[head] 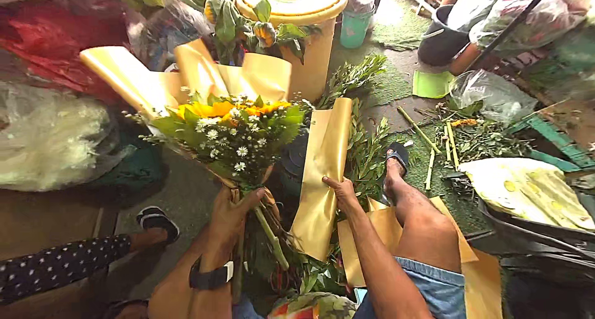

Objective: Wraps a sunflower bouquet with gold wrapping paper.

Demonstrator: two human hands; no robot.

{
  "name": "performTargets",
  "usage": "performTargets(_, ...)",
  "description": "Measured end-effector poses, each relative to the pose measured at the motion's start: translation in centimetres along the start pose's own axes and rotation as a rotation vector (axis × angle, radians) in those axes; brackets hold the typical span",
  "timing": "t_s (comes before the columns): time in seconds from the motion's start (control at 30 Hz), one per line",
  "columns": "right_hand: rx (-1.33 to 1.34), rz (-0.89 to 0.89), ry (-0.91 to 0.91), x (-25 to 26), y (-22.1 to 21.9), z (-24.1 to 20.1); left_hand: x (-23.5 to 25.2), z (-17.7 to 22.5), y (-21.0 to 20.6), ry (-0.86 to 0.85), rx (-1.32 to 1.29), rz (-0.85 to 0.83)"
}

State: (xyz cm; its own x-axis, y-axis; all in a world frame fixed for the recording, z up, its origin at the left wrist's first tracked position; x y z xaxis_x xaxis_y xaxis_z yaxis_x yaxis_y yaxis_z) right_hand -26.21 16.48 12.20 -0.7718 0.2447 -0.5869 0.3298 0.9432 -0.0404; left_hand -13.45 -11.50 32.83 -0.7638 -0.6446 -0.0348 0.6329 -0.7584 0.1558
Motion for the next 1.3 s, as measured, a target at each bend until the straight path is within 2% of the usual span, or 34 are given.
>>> performTargets(0.13, -0.008, 0.012, 0.020, 0.7, -0.5, 0.4, -1.5, -2.3, -5.5, 0.111, -0.141, -0.160)
performTargets(0.3, -0.018, 0.046, 0.078, 1.8, 0.2, 0.5, -2.7, -10.2, -11.5, 0.268, -0.200, -0.181)
performTargets(0.4, -0.070, 0.041, 0.135, 2.5, 0.3, 0.7, -2.6, -14.0, -13.3, 0.313, -0.177, -0.154)
performTargets(0.57, -0.051, 0.054, 0.175, 2.6, 0.0, 0.5, -2.4, -18.8, -13.6, 0.329, -0.147, -0.126)
performTargets(0.83, -0.074, 0.048, 0.117, -0.3, 0.0, 1.9, -3.8, -18.8, -14.5, 0.373, -0.174, -0.153)
performTargets(1.03, 0.081, 0.138, 0.129, -1.1, 0.0, 4.0, -3.6, -20.9, -14.8, 0.374, -0.194, -0.134)
performTargets(1.3, 0.114, 0.142, 0.141, -1.6, -0.4, 4.3, -3.3, -20.8, -14.5, 0.355, -0.192, -0.108)
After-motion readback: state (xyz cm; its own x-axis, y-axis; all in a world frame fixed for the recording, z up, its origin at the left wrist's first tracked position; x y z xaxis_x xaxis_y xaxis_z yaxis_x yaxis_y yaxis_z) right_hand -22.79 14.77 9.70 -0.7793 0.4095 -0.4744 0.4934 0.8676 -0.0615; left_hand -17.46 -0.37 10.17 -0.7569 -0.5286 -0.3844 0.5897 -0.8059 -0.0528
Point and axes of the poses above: each hand's wrist, its own x-axis towards the middle knuckle, its own y-axis out of the back of the hand, z = x × y, the point moved 7 cm from there along x, towards the middle knuckle, and after that the axes turned 15 degrees about z, right-handed, at the moved point
